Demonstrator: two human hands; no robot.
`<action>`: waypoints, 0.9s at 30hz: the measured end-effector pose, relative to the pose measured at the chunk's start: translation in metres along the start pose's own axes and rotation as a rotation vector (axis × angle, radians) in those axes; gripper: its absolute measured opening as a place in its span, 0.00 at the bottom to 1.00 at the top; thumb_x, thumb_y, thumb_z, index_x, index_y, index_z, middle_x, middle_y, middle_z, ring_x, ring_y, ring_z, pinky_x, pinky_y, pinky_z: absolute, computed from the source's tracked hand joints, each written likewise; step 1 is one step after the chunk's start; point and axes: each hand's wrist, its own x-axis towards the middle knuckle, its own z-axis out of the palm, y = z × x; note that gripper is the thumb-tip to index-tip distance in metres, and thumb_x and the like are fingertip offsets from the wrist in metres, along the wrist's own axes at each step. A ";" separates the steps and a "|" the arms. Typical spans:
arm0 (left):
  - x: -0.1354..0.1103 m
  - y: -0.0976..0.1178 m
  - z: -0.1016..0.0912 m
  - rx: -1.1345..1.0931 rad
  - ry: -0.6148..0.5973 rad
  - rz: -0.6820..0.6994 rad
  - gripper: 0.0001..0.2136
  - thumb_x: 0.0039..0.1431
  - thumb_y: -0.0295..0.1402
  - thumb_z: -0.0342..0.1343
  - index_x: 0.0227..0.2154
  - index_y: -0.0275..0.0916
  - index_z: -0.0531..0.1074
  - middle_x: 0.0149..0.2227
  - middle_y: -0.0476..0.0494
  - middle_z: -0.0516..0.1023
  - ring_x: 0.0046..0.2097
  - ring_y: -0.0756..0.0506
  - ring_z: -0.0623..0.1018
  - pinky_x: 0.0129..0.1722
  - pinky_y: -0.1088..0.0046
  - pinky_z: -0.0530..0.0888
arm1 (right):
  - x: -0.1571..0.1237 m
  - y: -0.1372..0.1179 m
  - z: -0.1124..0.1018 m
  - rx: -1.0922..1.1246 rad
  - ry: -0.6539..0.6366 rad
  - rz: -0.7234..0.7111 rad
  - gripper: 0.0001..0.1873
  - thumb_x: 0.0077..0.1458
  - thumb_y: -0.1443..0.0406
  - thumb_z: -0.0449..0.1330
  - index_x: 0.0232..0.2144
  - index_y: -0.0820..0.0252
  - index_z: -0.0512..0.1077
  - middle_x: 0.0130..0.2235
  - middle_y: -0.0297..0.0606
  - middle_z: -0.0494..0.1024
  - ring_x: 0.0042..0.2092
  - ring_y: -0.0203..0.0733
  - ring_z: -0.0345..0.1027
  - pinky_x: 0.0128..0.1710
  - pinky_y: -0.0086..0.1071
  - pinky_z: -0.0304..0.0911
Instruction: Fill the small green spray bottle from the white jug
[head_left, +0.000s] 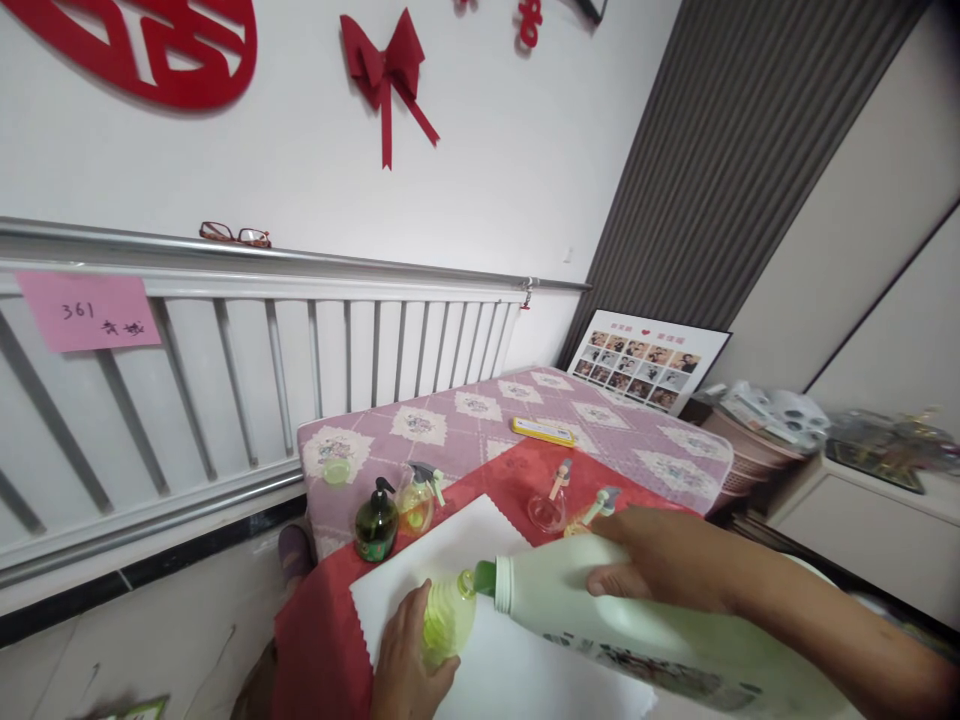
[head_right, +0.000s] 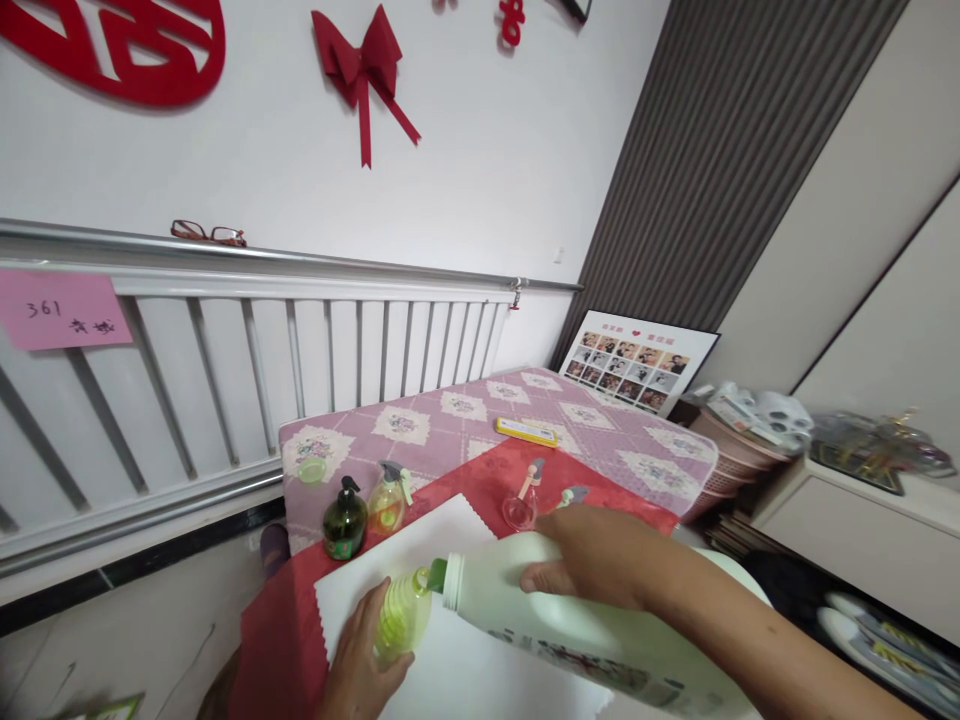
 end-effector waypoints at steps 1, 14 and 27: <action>0.000 -0.001 0.001 -0.001 0.003 0.003 0.42 0.46 0.32 0.56 0.67 0.34 0.52 0.69 0.36 0.60 0.70 0.39 0.60 0.70 0.63 0.57 | 0.000 0.000 0.000 -0.002 0.001 -0.002 0.21 0.51 0.49 0.59 0.41 0.54 0.77 0.47 0.47 0.82 0.47 0.61 0.75 0.44 0.47 0.66; 0.002 -0.007 0.005 0.009 0.030 0.019 0.41 0.46 0.32 0.57 0.66 0.37 0.54 0.69 0.38 0.61 0.69 0.38 0.61 0.69 0.62 0.59 | -0.002 -0.001 -0.001 0.008 0.013 0.023 0.19 0.50 0.49 0.60 0.38 0.53 0.77 0.45 0.43 0.83 0.45 0.58 0.76 0.39 0.42 0.65; -0.002 0.002 -0.001 0.019 0.015 0.002 0.41 0.46 0.32 0.56 0.66 0.33 0.54 0.69 0.35 0.61 0.70 0.38 0.60 0.70 0.63 0.57 | -0.002 -0.005 -0.003 -0.003 -0.001 -0.005 0.20 0.52 0.50 0.59 0.40 0.56 0.77 0.47 0.49 0.82 0.46 0.62 0.75 0.41 0.45 0.66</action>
